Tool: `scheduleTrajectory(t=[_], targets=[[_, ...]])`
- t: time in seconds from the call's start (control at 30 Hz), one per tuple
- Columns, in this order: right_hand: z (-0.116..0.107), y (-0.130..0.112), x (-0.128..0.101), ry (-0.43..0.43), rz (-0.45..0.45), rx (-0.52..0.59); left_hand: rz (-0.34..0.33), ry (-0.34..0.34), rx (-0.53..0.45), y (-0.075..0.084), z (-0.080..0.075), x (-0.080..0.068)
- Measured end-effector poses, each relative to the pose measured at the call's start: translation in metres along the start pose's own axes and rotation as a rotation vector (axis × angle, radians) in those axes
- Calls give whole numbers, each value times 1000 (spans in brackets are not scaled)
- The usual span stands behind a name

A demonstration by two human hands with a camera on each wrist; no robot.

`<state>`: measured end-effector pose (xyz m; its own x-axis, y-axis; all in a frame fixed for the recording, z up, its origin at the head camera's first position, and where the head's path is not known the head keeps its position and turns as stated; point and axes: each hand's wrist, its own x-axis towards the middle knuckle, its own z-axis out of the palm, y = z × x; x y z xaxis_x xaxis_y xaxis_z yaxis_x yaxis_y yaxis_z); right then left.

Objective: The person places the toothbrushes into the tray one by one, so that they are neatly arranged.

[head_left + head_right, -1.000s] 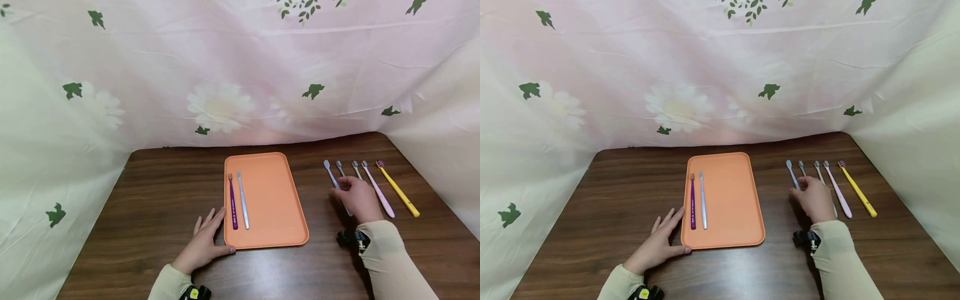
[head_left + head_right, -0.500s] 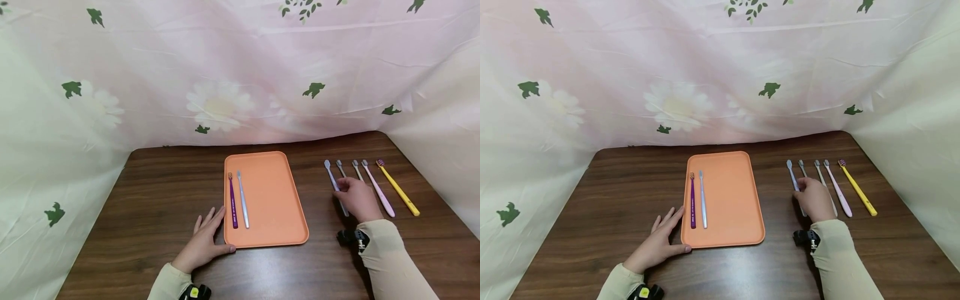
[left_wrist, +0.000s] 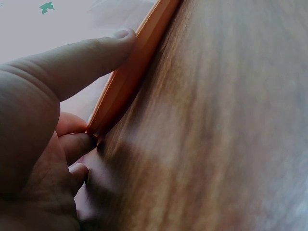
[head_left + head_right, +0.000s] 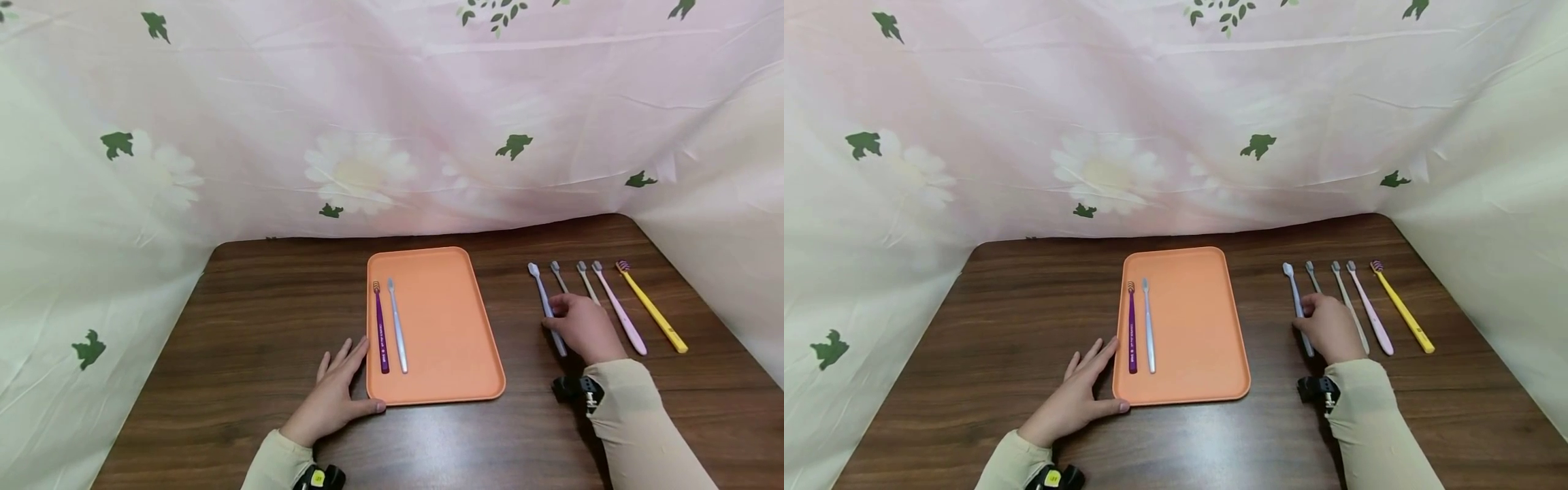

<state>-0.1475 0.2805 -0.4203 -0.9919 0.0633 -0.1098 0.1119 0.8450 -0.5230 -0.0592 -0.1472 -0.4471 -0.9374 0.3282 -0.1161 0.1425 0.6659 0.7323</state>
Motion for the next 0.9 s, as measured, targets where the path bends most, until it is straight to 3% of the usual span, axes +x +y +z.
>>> scheduleTrajectory(t=[0.43, 0.9], targets=[[-1, -1, -2, -31, -1, -1, 5, -2, 6, 2, -1, -2], [-1, -10, -4, -8, -20, 17, 2, -4, 2, 1, 0, 0]])
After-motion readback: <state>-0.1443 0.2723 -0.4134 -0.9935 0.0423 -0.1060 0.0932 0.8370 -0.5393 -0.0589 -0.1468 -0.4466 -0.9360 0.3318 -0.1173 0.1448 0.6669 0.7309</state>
